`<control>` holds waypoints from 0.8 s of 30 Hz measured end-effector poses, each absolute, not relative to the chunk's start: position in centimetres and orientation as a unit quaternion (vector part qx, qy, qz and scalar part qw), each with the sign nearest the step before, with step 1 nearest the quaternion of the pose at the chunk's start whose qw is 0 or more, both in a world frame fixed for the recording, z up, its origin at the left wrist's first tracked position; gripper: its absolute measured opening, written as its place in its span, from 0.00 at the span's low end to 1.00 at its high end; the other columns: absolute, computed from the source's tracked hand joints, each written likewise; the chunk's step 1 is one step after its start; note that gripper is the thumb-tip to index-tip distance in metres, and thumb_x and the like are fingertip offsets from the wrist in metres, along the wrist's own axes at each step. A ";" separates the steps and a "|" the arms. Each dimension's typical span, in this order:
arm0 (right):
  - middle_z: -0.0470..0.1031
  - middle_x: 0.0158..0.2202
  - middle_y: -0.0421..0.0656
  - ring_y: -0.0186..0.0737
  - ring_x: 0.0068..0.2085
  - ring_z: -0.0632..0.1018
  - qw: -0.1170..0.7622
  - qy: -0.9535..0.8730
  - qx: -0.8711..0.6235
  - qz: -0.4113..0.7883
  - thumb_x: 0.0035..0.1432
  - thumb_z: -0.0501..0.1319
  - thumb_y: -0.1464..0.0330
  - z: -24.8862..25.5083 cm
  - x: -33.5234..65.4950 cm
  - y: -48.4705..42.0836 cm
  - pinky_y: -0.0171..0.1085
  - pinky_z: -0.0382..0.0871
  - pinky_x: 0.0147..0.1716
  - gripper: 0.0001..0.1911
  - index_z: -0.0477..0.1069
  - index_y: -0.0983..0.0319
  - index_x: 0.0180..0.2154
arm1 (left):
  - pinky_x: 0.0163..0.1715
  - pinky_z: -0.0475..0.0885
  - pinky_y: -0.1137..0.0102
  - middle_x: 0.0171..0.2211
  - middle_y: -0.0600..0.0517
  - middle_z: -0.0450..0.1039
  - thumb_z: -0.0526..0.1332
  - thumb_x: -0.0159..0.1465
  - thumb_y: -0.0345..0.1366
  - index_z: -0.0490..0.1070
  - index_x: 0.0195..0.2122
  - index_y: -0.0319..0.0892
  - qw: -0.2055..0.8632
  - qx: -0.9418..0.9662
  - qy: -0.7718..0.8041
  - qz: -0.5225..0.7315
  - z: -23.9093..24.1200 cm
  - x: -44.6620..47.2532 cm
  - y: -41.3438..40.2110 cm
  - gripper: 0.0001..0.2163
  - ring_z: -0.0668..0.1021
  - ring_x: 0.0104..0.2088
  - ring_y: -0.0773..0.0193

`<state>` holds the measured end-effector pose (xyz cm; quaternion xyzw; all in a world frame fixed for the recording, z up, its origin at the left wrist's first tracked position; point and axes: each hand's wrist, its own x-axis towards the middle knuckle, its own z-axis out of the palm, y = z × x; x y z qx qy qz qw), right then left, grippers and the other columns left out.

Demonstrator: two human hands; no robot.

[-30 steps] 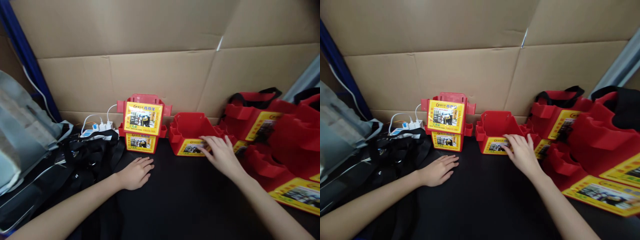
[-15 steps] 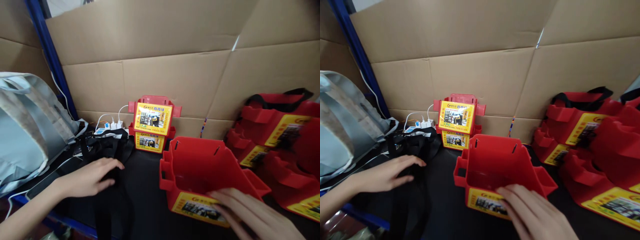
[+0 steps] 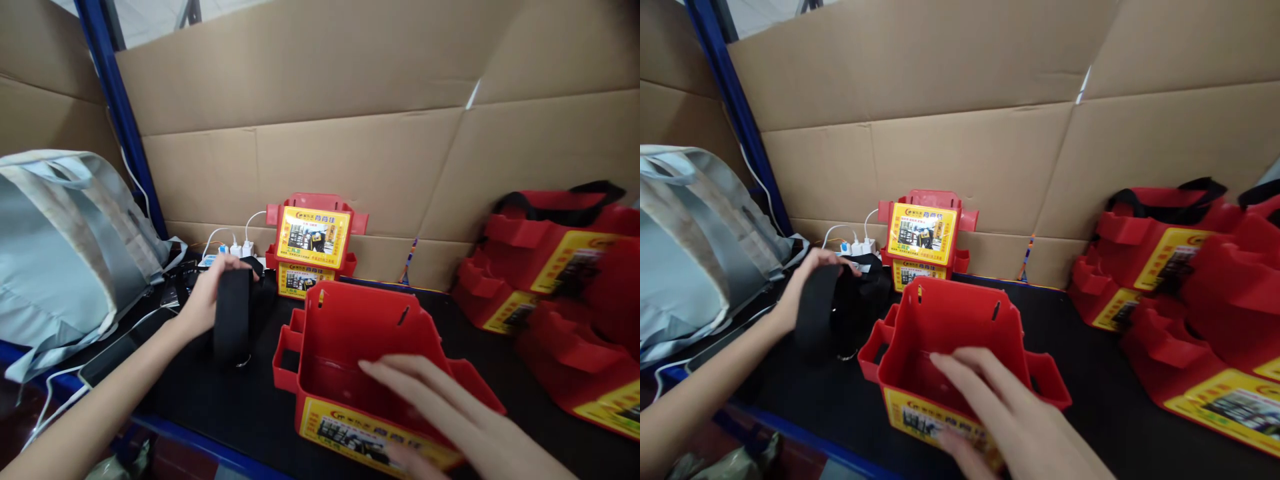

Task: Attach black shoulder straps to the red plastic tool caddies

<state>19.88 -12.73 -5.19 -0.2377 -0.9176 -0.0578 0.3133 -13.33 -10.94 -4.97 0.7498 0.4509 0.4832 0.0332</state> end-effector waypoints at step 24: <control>0.76 0.25 0.45 0.33 0.19 0.72 0.525 -0.699 -0.482 -0.061 0.49 0.59 0.68 4.4 20.5 0.2 0.32 0.66 0.23 0.14 0.77 0.67 0.37 | 0.22 0.61 0.75 0.25 0.53 0.70 0.59 0.53 0.38 0.71 0.32 0.37 0.083 0.821 0.537 0.175 4.2 -7.7 -3.9 0.10 0.71 0.24 0.67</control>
